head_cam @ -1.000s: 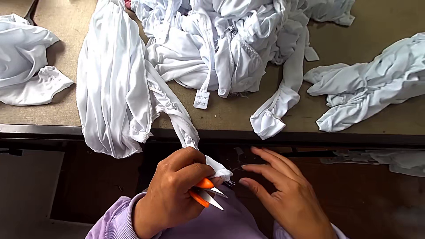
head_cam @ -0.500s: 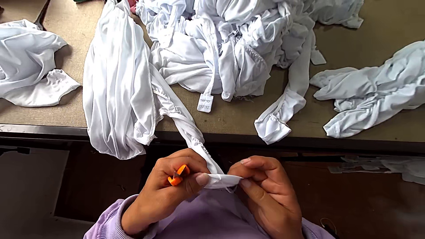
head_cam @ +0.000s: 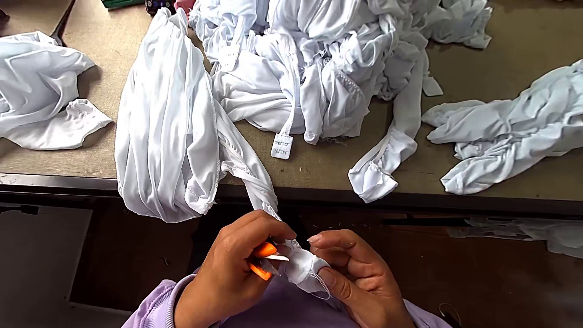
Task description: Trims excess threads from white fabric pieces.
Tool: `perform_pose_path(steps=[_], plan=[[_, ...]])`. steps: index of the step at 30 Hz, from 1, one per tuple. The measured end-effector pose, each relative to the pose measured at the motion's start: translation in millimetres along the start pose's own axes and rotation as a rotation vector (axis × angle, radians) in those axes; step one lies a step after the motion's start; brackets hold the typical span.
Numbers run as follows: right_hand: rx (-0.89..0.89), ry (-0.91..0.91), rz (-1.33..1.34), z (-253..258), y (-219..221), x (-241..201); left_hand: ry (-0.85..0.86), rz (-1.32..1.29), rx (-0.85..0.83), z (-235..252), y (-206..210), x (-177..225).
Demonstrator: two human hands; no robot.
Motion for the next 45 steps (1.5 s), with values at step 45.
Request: perform_pose_path(steps=[45], plan=[[-0.106,-0.161,-0.396,3,10,-12,0.185,0.625,-0.13,-9,-16,20]])
Point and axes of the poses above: each hand's wrist, its own z-axis towards the middle knuckle, its own y-axis out of the palm, x = y × z, the point moved 6 cm from there along z, towards the middle knuckle, and after that the axes turned 14 degrees about z, right-handed, at the moved point
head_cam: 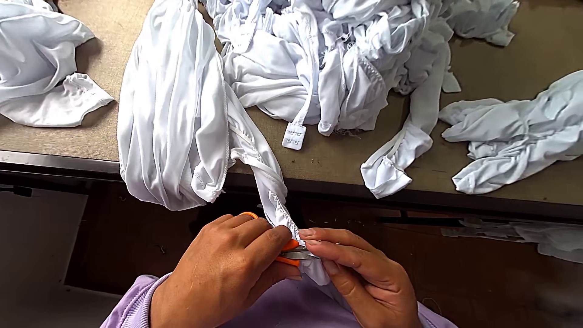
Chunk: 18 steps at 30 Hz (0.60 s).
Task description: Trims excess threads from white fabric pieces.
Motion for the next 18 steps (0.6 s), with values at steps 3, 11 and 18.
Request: perform_pose_path(steps=[3,11,18], plan=[[-0.011,-0.004,0.008,-0.2,0.6,0.7,0.004,-0.008,0.007,-1.7,0.9,-1.2],[-0.005,0.005,0.018,-0.9,0.2,1.8,0.003,-0.036,-0.004,-3.7,0.2,-3.1],[-0.02,-0.003,0.021,-0.2,0.0,0.3,0.009,-0.036,0.005,-4.6,-0.6,-5.0]])
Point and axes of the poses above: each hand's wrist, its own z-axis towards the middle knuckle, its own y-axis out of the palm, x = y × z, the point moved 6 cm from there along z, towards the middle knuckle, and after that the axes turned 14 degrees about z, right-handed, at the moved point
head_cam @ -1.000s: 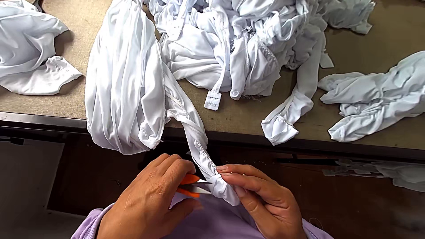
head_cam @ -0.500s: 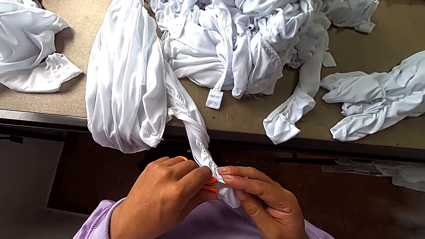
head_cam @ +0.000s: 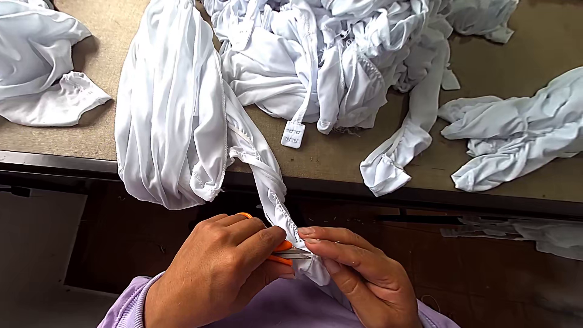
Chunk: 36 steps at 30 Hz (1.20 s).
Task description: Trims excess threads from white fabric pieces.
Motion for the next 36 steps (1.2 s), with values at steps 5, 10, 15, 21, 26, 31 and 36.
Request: perform_pose_path(steps=[5,10,15,21,26,31,36], plan=[[-0.014,0.002,0.02,1,2,0,0.016,-0.005,-0.01,2,2,2],[-0.009,0.0,-0.001,1,2,-1,0.027,-0.036,0.042,5,-2,1],[0.186,-0.002,0.127,-5,-13,1,-0.139,-0.315,0.198,-2,-10,-24],[0.267,-0.094,0.261,-7,-19,-6,-0.17,-0.565,0.13,3,28,-6],[0.18,-0.077,-0.269,-17,-50,-24,-0.007,-0.395,0.286,4,24,12],[-0.038,0.451,-0.606,-32,-66,15,0.074,-0.298,0.256,5,19,23],[0.072,0.241,0.096,3,-14,13,-0.005,-0.316,0.312,-5,13,16]])
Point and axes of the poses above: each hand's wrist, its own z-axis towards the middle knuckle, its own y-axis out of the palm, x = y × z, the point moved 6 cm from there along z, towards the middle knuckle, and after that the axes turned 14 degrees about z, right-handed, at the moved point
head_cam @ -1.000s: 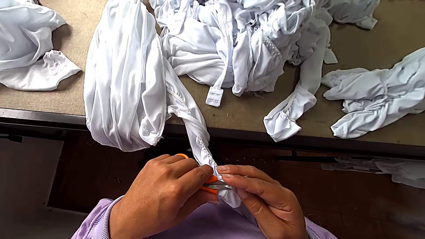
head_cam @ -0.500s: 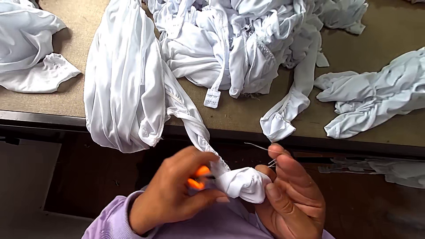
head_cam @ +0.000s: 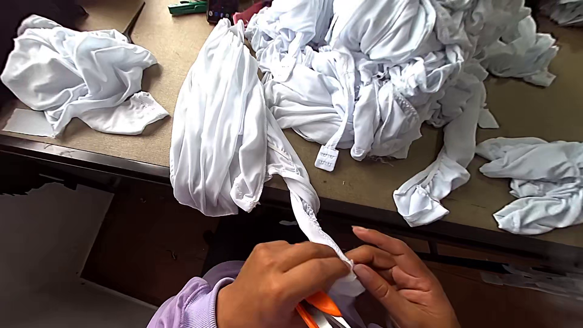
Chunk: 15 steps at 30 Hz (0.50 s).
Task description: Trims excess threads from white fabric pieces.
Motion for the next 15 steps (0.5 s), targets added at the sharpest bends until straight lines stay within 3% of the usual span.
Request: perform_pose_path(steps=[3,5,7,9,11,15], plan=[[0.169,-0.293,-0.148,10,-25,-26,-0.148,0.283,0.149,-14,-37,-22],[0.356,-0.478,-0.253,14,-55,-48,-0.24,0.54,0.119,-21,-54,-42],[0.439,-0.515,-0.593,17,-74,-59,-0.291,0.696,0.064,-23,-59,-63],[0.37,-0.427,-0.848,23,-63,-54,-0.277,0.712,0.081,-23,-60,-76],[0.248,-0.361,-0.811,28,-29,-33,-0.274,0.536,0.177,-18,-60,-76],[-0.016,-0.264,-0.458,44,33,11,-0.497,-0.482,0.267,-6,-42,-68]])
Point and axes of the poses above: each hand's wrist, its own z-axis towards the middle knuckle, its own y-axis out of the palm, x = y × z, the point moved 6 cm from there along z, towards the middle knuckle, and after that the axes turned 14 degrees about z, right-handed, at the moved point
